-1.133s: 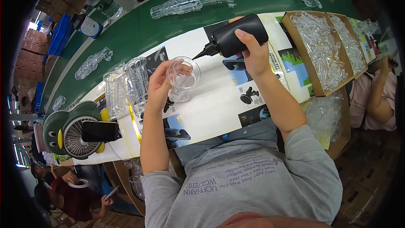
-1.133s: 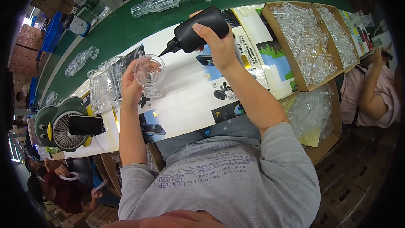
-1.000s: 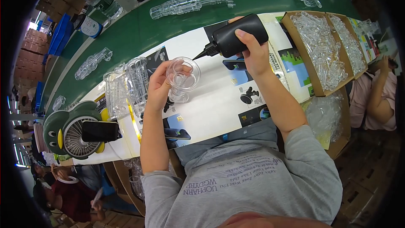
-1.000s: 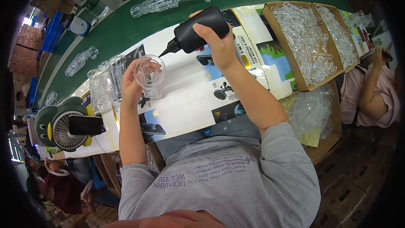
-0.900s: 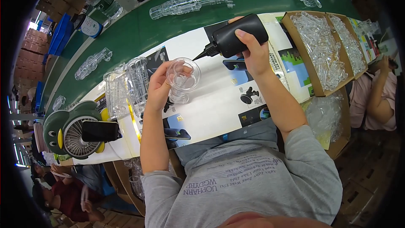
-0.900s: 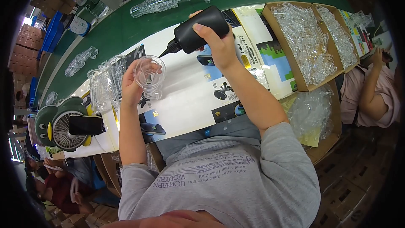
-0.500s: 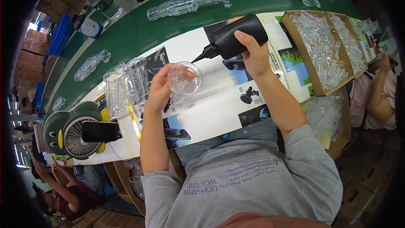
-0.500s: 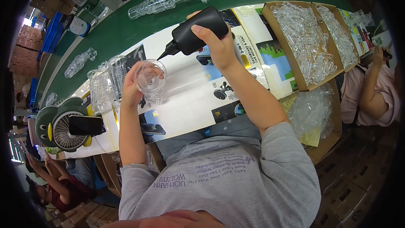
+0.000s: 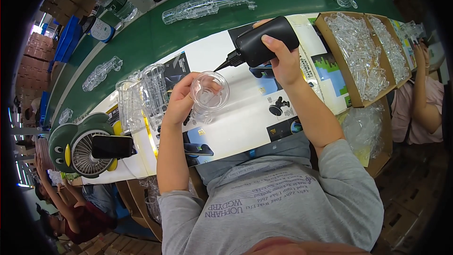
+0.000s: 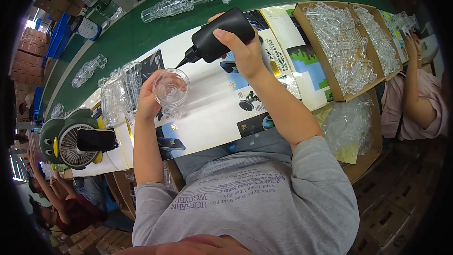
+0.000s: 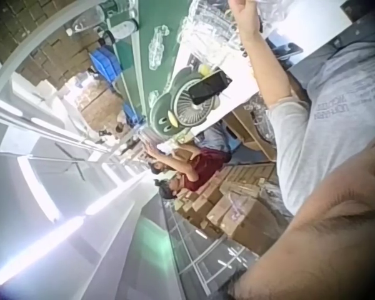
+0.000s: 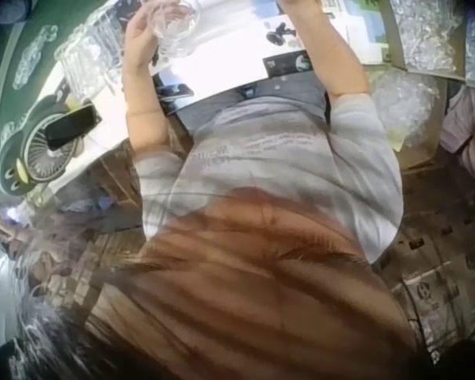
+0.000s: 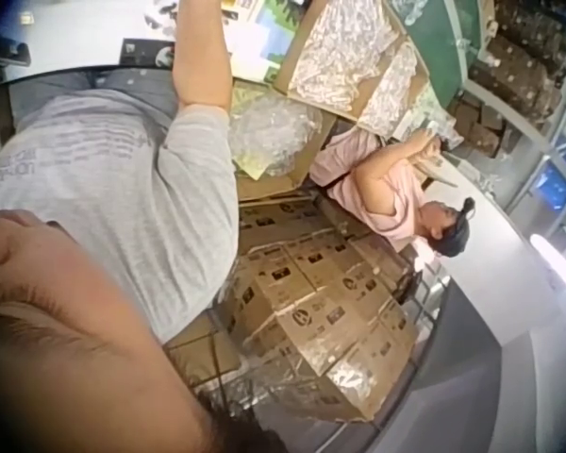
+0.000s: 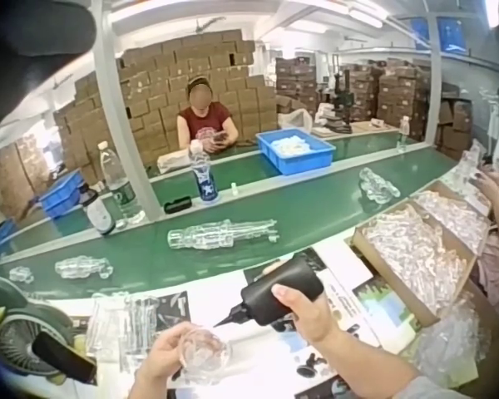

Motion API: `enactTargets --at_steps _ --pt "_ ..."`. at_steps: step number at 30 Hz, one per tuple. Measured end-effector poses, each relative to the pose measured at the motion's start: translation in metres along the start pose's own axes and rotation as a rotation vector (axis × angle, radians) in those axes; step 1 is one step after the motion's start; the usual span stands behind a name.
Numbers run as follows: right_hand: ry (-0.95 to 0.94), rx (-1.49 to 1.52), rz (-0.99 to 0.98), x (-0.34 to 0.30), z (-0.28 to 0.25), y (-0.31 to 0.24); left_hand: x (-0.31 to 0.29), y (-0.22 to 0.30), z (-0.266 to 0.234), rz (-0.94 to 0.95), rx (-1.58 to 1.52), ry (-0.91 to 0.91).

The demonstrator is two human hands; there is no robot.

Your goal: Applying liquid from a squeeze bottle to plastic components and assembling them at a factory workstation.

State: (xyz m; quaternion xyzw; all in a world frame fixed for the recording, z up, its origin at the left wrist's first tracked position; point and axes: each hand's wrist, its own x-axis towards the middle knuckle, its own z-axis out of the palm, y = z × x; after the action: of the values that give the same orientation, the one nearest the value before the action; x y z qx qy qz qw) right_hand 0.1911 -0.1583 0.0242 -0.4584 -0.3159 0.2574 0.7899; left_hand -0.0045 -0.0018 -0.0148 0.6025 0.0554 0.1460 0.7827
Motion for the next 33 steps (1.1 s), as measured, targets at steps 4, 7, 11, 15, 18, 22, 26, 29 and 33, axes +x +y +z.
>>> enactTargets --at_steps 4,7,11,15,18,22,26,29,33 --pt "-0.009 0.006 -0.008 0.001 0.000 0.001 0.001 0.001 0.000 -0.003 0.007 -0.027" --pt "-0.013 0.000 -0.022 0.002 0.000 0.003 0.001 0.003 0.002 0.006 -0.014 -0.041" --pt "-0.038 0.020 -0.027 0.001 -0.001 0.002 0.002 0.004 0.003 -0.003 0.028 -0.090" --pt "-0.053 0.007 -0.046 0.001 -0.001 0.003 0.001 0.004 -0.001 -0.001 0.036 -0.182" --pt "-0.031 0.008 -0.035 0.000 0.000 0.002 0.001 0.004 0.001 -0.019 0.031 -0.166" --pt "-0.067 0.003 -0.043 0.001 -0.001 0.002 0.002 0.007 0.003 0.012 0.047 -0.210" --pt "-0.072 0.015 -0.041 0.000 -0.001 0.002 0.001 0.011 0.006 -0.032 0.104 -0.182" --pt "-0.087 0.026 -0.030 0.000 0.000 0.000 0.001 0.007 0.004 -0.055 0.076 -0.200" --pt "-0.105 0.028 -0.025 0.000 0.000 0.000 0.001 0.002 0.000 -0.076 0.051 -0.245"
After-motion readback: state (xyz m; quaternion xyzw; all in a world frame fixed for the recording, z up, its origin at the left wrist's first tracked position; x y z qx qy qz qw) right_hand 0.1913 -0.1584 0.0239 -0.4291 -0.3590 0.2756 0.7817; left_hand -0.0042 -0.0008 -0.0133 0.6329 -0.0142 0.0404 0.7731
